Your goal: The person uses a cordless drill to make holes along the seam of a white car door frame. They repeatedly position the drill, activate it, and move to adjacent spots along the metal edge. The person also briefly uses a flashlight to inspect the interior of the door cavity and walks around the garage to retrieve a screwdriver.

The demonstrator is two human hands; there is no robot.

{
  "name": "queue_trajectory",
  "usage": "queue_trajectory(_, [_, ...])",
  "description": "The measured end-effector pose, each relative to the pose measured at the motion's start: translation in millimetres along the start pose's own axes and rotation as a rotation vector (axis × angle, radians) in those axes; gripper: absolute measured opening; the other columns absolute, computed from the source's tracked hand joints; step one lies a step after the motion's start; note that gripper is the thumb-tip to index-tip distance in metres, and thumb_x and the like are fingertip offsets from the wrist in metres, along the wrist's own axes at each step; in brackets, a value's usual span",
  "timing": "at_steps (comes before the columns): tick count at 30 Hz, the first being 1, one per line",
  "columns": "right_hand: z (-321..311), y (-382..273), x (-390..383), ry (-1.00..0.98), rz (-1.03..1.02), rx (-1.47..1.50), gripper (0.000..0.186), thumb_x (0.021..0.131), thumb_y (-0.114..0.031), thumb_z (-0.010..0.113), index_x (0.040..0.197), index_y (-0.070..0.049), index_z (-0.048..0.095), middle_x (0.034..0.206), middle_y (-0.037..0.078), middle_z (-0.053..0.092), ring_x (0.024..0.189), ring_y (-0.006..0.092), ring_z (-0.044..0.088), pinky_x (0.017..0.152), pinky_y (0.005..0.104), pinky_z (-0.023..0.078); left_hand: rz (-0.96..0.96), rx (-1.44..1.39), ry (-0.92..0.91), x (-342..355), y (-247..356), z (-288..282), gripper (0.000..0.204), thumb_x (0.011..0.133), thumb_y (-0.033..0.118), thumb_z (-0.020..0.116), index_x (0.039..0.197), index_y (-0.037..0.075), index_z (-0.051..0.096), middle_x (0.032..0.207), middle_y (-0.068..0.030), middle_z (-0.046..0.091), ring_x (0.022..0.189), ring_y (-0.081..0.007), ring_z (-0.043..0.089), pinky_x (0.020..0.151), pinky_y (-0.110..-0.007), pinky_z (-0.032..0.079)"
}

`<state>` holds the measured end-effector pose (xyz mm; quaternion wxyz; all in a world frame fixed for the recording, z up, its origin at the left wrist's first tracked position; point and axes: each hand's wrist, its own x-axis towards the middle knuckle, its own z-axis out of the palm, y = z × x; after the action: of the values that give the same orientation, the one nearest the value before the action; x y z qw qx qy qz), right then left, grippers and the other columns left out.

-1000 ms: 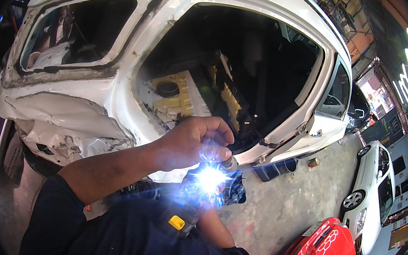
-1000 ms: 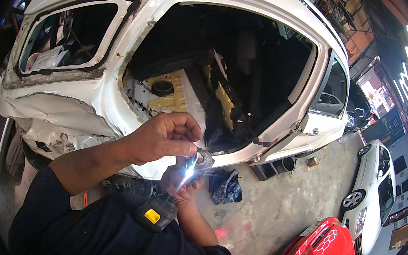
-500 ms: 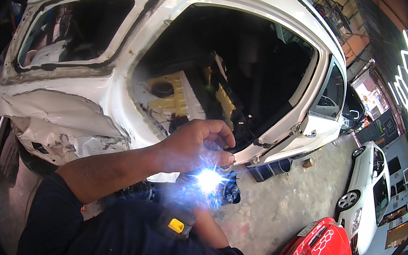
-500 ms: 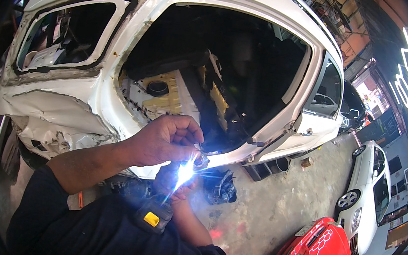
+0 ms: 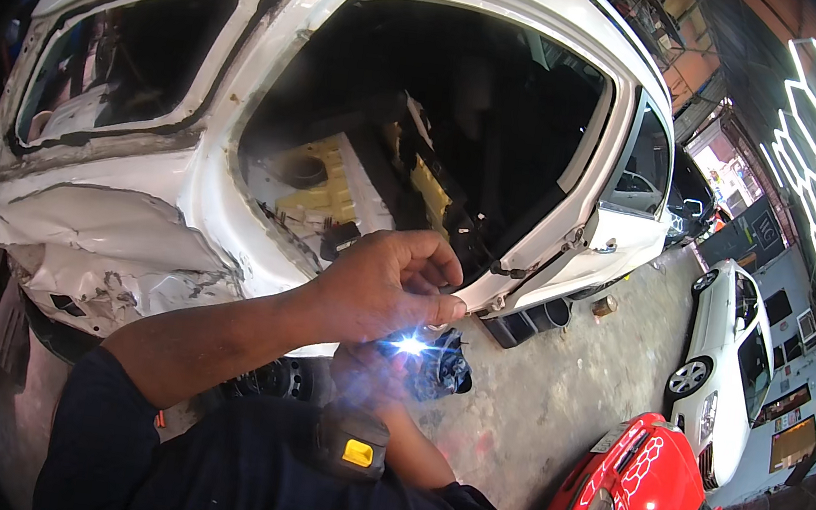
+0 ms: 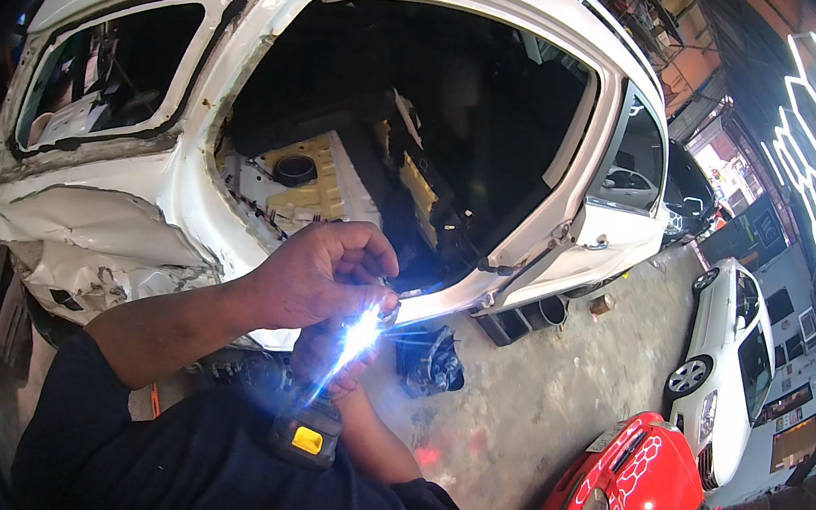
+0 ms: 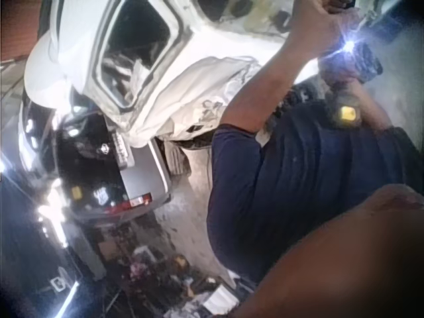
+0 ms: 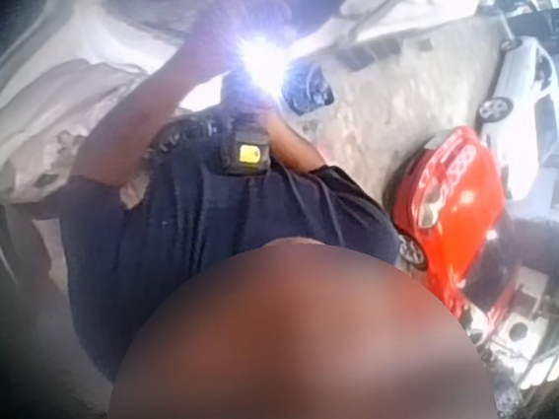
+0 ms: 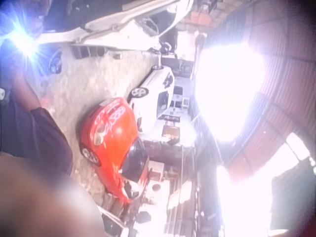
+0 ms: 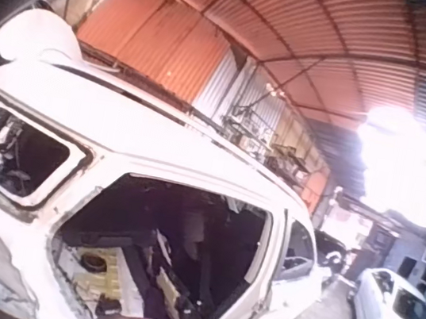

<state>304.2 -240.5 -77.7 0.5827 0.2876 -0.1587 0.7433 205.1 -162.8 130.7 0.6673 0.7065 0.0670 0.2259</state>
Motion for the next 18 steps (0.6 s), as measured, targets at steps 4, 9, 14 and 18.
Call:
queue_trajectory(4, [16.3, 9.5, 24.1, -0.228, 0.123, 0.065, 0.054, 0.1, -0.058, 0.062, 0.073, -0.012, 0.061, 0.06, 0.006, 0.059, 0.037, 0.0165, 0.055, 0.036, 0.0264, 0.047, -0.002, 0.081, 0.024, -1.6, 3.3, 3.5, 0.037, 0.093, 0.021, 0.086, 0.117, 0.0, 0.067, 0.099, -0.0095, 0.076, 0.09, -0.0126, 0.073, 0.079, -0.029, 0.059])
queue_trajectory(9, [17.3, 14.3, 18.9, -0.225, 0.067, 0.052, 0.046, 0.097, -0.053, 0.066, 0.08, -0.01, 0.061, 0.063, 0.008, 0.061, 0.039, 0.0174, 0.058, 0.037, 0.0263, 0.048, 0.014, 0.097, 0.022, -2.7, 2.4, 6.6, 0.031, 0.093, 0.013, 0.084, 0.117, 0.001, 0.067, 0.098, -0.0062, 0.077, 0.089, -0.0099, 0.073, 0.078, -0.027, 0.059])
queue_trajectory(14, [20.5, 11.1, 4.8, -0.032, -0.04, -0.081, 0.041, 0.095, -0.048, 0.067, 0.091, -0.008, 0.056, 0.065, 0.009, 0.062, 0.039, 0.0171, 0.058, 0.037, 0.0262, 0.048, 0.098, 0.019, -0.017, -3.2, -8.2, 9.9, 0.027, 0.095, 0.026, 0.084, 0.112, 0.005, 0.076, 0.086, -0.0071, 0.077, 0.079, -0.0092, 0.071, 0.072, -0.029, 0.059])
queue_trajectory(18, [30.7, 4.6, -11.7, 0.147, -0.091, -0.245, 0.041, 0.094, -0.044, 0.068, 0.1, -0.006, 0.053, 0.067, 0.009, 0.064, 0.04, 0.0169, 0.059, 0.037, 0.0262, 0.048, 0.137, 0.029, 0.0, -3.3, -13.0, 11.1, 0.023, 0.097, 0.026, 0.082, 0.101, 0.004, 0.078, 0.078, -0.0052, 0.074, 0.068, -0.0063, 0.068, 0.063, -0.028, 0.057])
